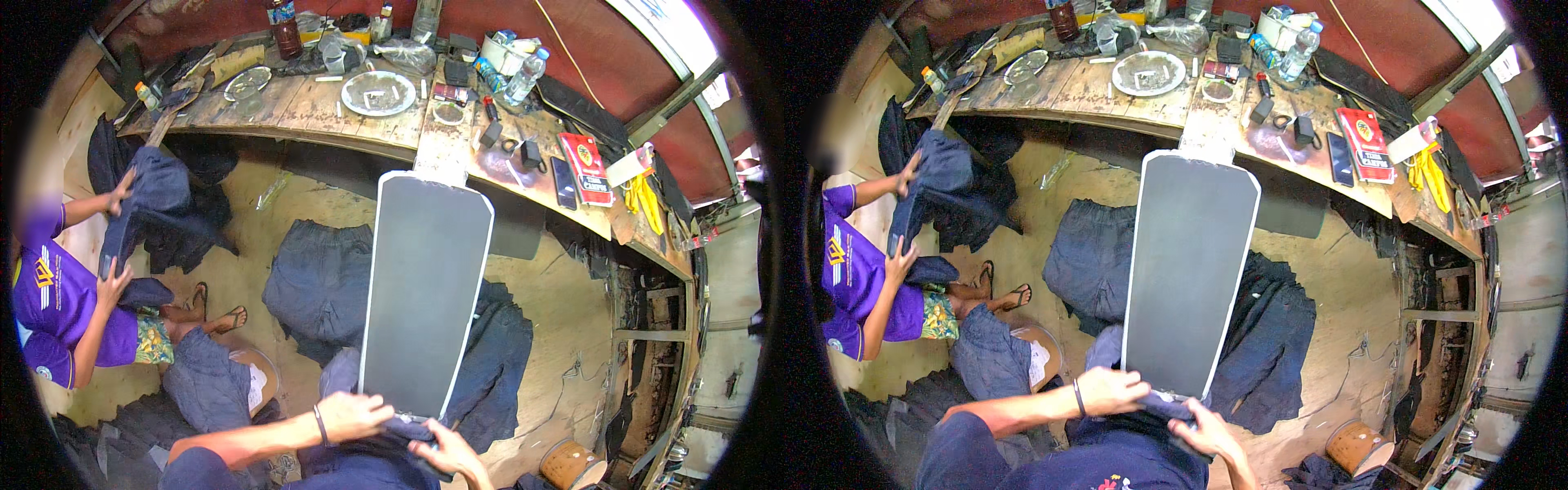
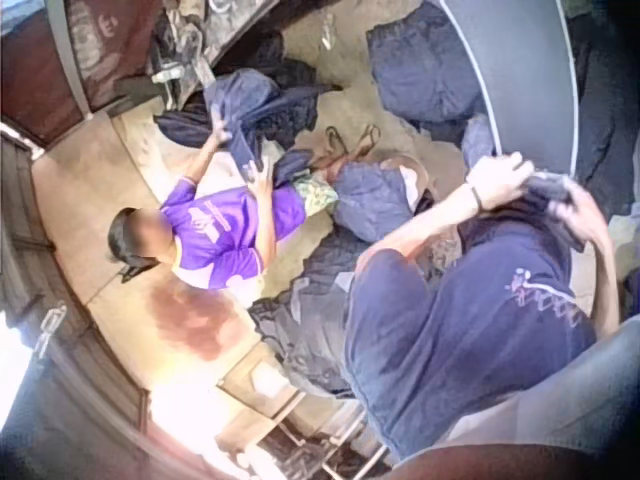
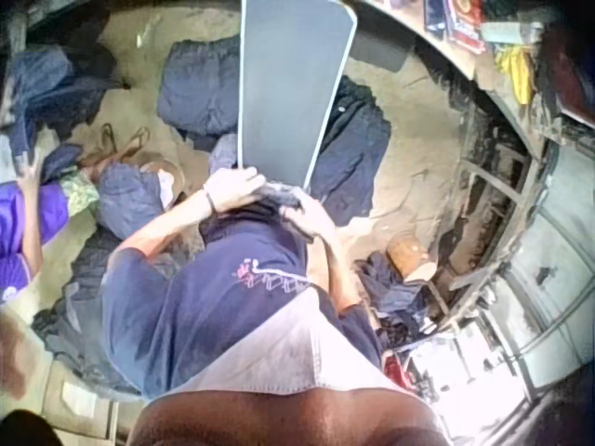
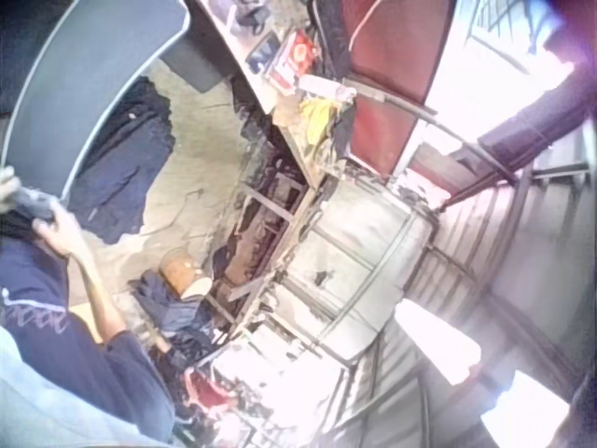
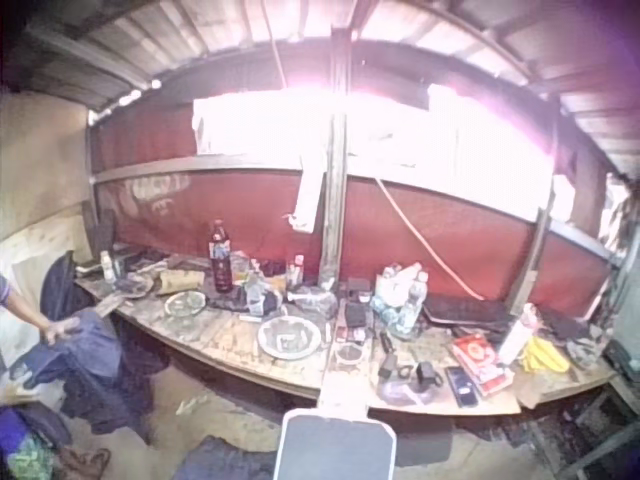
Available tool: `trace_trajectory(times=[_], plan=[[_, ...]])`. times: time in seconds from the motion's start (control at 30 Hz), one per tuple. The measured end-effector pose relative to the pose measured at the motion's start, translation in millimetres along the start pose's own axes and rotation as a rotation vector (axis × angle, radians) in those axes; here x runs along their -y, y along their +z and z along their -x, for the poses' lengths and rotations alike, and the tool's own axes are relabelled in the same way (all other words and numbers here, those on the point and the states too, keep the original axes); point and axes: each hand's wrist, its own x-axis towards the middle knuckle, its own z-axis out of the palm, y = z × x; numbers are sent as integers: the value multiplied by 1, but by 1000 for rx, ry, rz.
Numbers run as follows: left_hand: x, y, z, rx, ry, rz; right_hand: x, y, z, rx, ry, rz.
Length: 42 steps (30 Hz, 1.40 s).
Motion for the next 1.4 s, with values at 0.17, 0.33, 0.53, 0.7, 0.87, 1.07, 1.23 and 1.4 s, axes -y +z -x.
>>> trace_trajectory(times=[0.17, 0.33, 0.53, 0.7, 0.87, 1.07, 1.23, 1.4], plan=[[38, -101, -127, 3, -119, -193, 56, -74, -22, -322, -422, -221], [-3, -64, -129, -864, 58, -315, 49, -124, -56, -713, -151, 4], [22, 25, -123, -438, -149, -188, 41, -127, -64, -727, -426, -184], [127, -48, -272, -657, -141, -299, 82, -101, -53, -872, -304, -138], [176, -164, -375, -440, -321, -66, 86, -100, -81, -503, 122, -106], [160, -106, -256, -1170, -342, -143, 34, -132, -130, -444, -114, -350], [33, 62, -29, -450, -560, 941, 16, -116, -118, -402, -233, -245], [78, 64, 6, -128, -714, -28, 32, -81, -87, -561, -34, -253]])
